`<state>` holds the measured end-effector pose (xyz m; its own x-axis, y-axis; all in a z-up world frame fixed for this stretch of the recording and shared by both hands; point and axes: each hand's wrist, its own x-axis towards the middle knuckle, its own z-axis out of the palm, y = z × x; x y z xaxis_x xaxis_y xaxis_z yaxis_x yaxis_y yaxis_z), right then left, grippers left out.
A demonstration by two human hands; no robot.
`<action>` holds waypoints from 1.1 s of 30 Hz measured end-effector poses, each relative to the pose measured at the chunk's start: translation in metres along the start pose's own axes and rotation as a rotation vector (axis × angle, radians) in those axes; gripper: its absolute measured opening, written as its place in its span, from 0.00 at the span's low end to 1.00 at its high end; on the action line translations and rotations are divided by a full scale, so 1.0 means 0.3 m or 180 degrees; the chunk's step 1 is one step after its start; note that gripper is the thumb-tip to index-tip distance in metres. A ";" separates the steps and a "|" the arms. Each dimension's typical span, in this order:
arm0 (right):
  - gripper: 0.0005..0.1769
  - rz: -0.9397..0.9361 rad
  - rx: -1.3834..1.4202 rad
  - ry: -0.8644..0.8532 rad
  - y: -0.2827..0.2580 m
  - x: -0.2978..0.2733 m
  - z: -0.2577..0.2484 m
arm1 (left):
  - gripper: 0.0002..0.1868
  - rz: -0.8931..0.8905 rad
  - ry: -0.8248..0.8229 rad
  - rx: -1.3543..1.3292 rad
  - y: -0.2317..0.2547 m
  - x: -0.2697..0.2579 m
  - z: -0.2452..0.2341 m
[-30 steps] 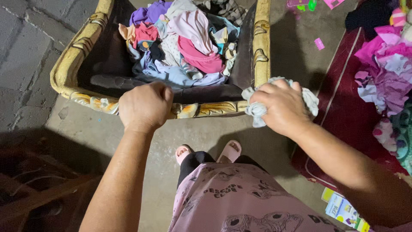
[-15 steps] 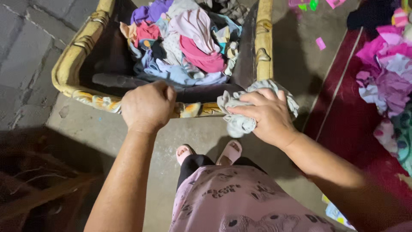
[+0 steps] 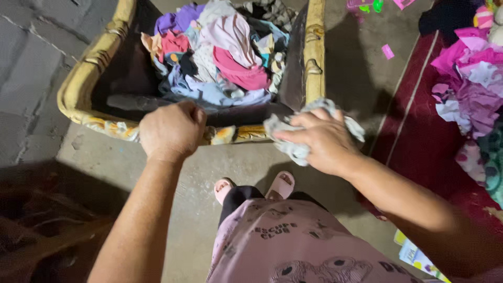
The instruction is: The person wipes the top and sides of a wooden chair with a cloth, then moves to a wicker laundry basket and wipes its rim and sides. The person uses a cloth to clean the surfaces of both items.
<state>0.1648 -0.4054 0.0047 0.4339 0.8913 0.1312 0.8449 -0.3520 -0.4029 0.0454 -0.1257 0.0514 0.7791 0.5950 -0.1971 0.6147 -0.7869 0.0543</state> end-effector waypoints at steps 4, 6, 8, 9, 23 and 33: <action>0.29 0.0022 0.0273 -0.0101 -0.068 0.089 0.044 | 0.19 -0.0074 -0.0016 -0.0072 -0.001 -0.006 0.003; 0.30 0.0095 0.0208 -0.0187 -0.075 0.084 0.047 | 0.19 -0.0087 -0.0005 -0.0043 -0.005 -0.016 0.003; 0.33 0.0194 -0.0165 -0.0316 -0.022 0.053 0.032 | 0.19 -0.0029 0.0007 -0.0009 -0.008 -0.012 0.001; 0.33 0.0136 -0.0361 -0.0185 0.016 0.019 0.019 | 0.20 0.0006 0.0013 -0.0009 -0.010 -0.016 -0.002; 0.18 -0.0127 0.0732 0.1434 0.030 0.044 0.004 | 0.20 -0.0156 -0.0222 -0.0018 0.005 -0.009 -0.019; 0.20 -0.0276 -0.0587 0.0443 0.216 -0.013 0.063 | 0.20 -0.0144 -0.0161 -0.0098 -0.019 -0.013 -0.002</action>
<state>0.2119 -0.4263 -0.0392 0.3855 0.8770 0.2867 0.9181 -0.3336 -0.2141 0.0390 -0.1236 0.0525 0.7437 0.6203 -0.2493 0.6533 -0.7535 0.0742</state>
